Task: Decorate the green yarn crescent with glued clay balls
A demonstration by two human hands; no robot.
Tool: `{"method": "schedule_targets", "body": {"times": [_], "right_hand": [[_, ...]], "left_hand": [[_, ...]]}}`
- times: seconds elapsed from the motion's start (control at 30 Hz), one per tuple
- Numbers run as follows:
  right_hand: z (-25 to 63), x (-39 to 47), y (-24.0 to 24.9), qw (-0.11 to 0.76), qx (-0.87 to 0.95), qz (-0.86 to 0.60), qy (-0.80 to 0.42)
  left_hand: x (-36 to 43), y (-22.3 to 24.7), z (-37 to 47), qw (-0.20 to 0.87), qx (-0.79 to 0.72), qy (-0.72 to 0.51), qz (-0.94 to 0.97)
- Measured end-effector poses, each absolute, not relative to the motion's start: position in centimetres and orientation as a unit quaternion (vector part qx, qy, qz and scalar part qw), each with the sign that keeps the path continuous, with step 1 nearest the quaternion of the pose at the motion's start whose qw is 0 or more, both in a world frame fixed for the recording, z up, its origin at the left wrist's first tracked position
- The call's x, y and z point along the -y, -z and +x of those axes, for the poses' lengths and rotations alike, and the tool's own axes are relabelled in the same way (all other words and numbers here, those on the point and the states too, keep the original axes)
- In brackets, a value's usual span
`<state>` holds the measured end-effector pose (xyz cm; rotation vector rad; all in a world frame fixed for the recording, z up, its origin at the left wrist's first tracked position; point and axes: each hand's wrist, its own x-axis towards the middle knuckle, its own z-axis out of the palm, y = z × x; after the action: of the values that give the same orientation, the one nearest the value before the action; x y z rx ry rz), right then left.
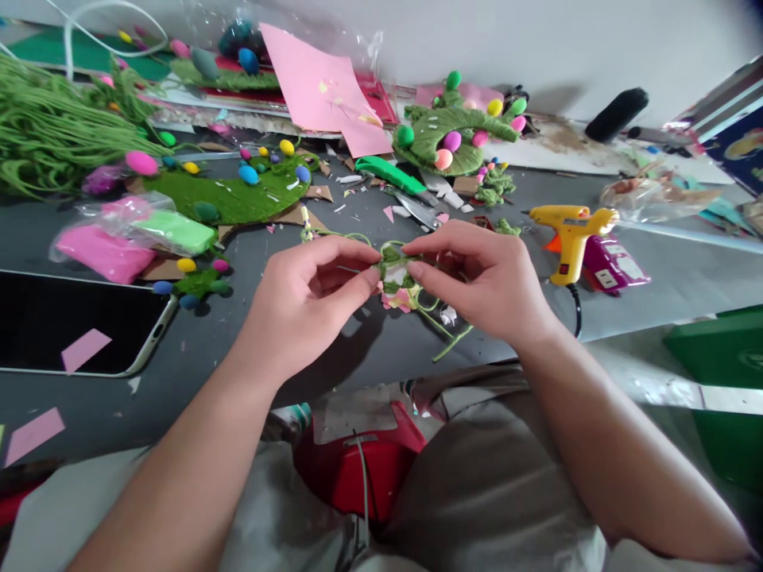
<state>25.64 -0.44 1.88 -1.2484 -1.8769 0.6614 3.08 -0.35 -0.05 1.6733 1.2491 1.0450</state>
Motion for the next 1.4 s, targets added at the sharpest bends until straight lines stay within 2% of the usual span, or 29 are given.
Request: {"method": "schedule_targets", "body": {"times": [0.17,0.67,1.4], "right_hand": [[25.70,0.31,-2.06,0.384,0.704,-0.512,-0.306],[25.41,0.10,-1.48,0.376,0.692,-0.511,-0.345],[25.26,0.43,-1.69,0.354,0.682,-0.527,-0.363]], "left_hand": [[0.30,-0.18,3.28,0.411,-0.504,-0.410,0.640],[0.31,-0.32,3.81,0.478,-0.488,-0.424,0.595],[0.21,0.17,3.70,0.437,-0.500,-0.424,0.616]]}}
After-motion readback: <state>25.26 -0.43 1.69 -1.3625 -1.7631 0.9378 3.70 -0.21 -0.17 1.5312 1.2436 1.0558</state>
